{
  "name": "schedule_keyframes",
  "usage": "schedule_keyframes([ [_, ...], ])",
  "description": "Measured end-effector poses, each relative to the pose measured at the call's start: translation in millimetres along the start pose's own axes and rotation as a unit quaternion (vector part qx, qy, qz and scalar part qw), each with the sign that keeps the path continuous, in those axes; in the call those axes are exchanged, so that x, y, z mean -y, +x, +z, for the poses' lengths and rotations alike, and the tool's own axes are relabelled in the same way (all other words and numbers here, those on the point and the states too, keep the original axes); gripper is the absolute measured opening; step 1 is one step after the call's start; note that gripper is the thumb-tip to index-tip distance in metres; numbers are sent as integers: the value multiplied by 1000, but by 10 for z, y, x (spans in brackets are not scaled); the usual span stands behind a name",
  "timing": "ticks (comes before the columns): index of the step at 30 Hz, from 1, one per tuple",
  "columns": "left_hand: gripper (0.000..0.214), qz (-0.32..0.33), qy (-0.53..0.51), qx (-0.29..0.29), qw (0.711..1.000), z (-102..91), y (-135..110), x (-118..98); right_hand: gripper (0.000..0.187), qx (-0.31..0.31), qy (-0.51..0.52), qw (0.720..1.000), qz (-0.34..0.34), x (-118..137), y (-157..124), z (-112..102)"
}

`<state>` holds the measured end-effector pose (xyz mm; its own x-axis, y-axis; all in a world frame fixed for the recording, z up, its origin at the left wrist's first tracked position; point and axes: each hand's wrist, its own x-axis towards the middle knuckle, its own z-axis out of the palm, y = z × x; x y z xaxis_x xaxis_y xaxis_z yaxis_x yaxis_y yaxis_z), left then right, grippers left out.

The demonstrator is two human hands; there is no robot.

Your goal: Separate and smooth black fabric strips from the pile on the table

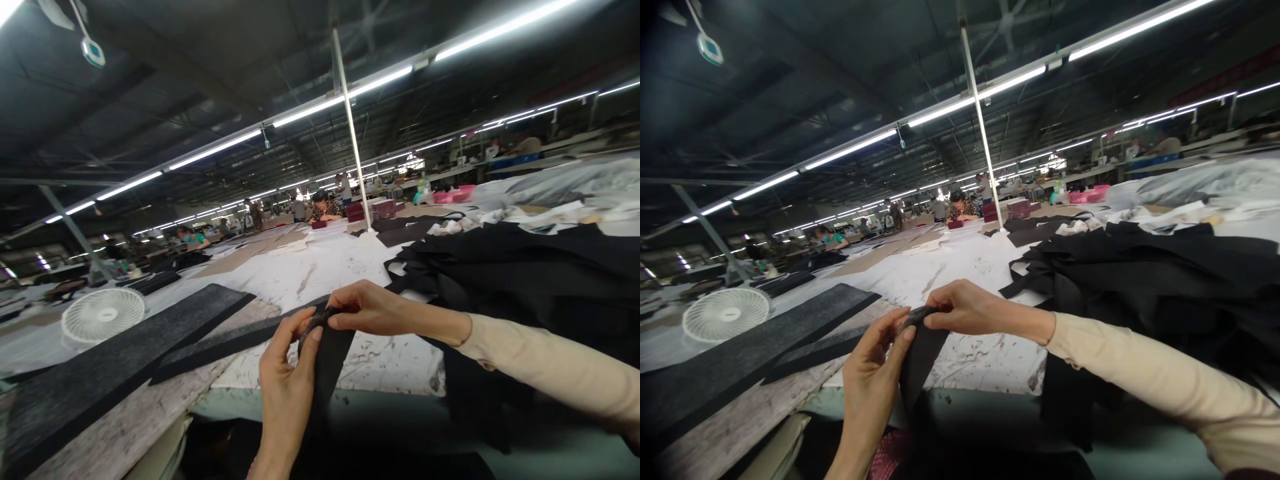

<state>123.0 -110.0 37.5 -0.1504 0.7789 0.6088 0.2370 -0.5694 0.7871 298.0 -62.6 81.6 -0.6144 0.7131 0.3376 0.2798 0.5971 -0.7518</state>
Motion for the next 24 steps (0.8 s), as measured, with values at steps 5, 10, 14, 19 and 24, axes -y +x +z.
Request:
schedule_keyframes([
  [5, 14, 190, 117, 14, 975, -152, 45, -137, 14, -11, -45, 999, -24, 126, -54, 15],
  [10, 22, 390, 296, 6, 872, -236, 109, -168, 16, -9, -79, 995, -67, 235, -120, 48],
  [14, 22, 437, 365, 21, 822, -289, 138, -194, 15, -12, -83, 994, -76, 269, -140, 75],
  [19, 23, 480, 416, 38, 772, -312, 126, -268, 11, -11, -80, 995, -65, 277, -137, 99],
  [24, 20, 473, 409, 57, 778, -300, 110, -321, 13, -15, -94, 992, -78, 266, -140, 102],
])
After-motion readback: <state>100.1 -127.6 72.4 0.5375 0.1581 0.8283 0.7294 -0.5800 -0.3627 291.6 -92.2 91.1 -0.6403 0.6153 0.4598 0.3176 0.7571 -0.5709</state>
